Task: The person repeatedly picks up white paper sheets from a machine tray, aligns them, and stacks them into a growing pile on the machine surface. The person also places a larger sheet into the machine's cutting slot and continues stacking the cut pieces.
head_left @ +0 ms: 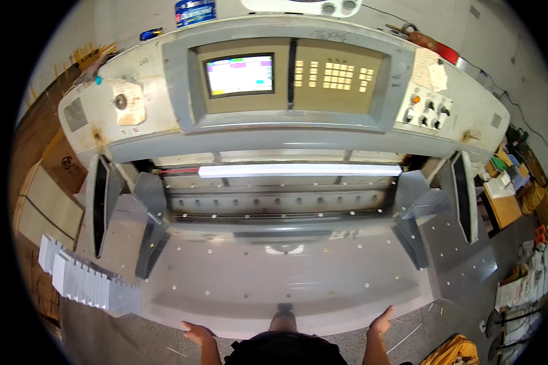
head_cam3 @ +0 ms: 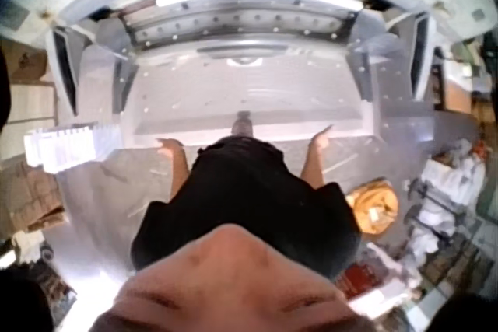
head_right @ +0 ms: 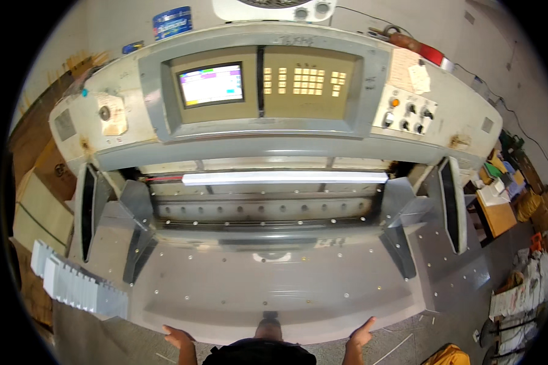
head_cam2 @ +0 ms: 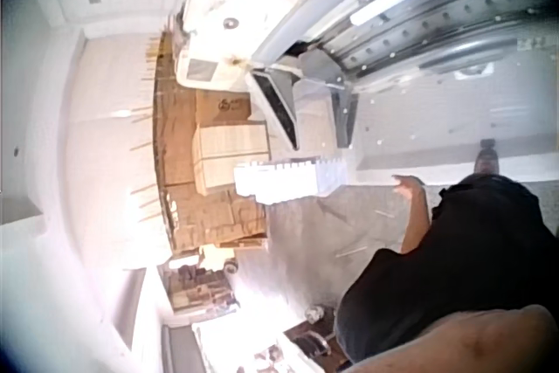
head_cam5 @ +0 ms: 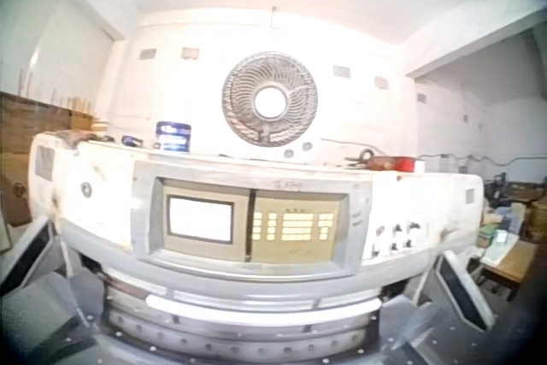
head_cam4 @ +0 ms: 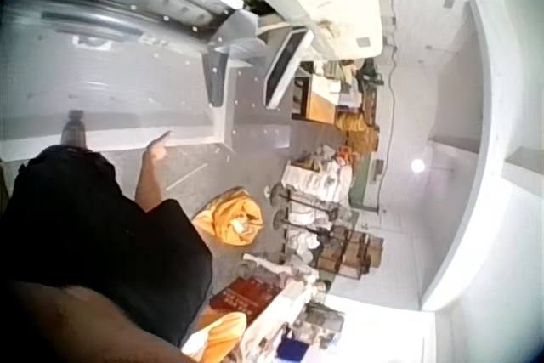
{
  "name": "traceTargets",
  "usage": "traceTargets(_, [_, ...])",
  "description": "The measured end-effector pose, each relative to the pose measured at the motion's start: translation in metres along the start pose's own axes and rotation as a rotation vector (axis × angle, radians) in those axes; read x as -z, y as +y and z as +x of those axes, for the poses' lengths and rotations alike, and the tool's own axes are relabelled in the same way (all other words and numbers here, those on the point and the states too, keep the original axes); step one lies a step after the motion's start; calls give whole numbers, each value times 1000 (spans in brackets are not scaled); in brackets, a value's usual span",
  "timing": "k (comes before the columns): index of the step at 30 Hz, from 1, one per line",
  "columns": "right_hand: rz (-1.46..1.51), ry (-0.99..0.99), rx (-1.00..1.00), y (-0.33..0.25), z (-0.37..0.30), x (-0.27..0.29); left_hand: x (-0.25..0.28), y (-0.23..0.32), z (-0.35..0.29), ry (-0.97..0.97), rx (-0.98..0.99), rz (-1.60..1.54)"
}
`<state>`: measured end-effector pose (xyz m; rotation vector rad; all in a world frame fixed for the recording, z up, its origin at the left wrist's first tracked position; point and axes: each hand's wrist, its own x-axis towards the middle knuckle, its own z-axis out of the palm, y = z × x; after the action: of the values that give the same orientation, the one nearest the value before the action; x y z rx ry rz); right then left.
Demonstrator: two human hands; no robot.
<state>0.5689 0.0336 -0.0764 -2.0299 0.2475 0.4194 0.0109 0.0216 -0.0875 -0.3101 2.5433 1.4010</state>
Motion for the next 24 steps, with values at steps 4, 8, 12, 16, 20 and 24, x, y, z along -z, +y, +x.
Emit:
traceTargets(4, [-59, 26, 4, -2, -3, -2, -2, -3, 7, 19, 23, 30])
traceTargets(8, [-67, 60, -33, 6, 6, -4, -2, 0, 4, 47, 7, 51])
traceTargets(12, [-53, 51, -49, 10, 10, -3, -3, -1, 6, 77, -3, 68])
traceTargets(16, [-42, 27, -24, 4, 2, -1, -6, -11, 16, 83, -9, 42])
traceTargets(20, [-78, 36, -21, 5, 4, -2, -5, -9, 16, 63, -8, 78])
traceTargets(24, [-57, 26, -37, 9, 9, -3, -5, -10, 16, 92, -43, 96])
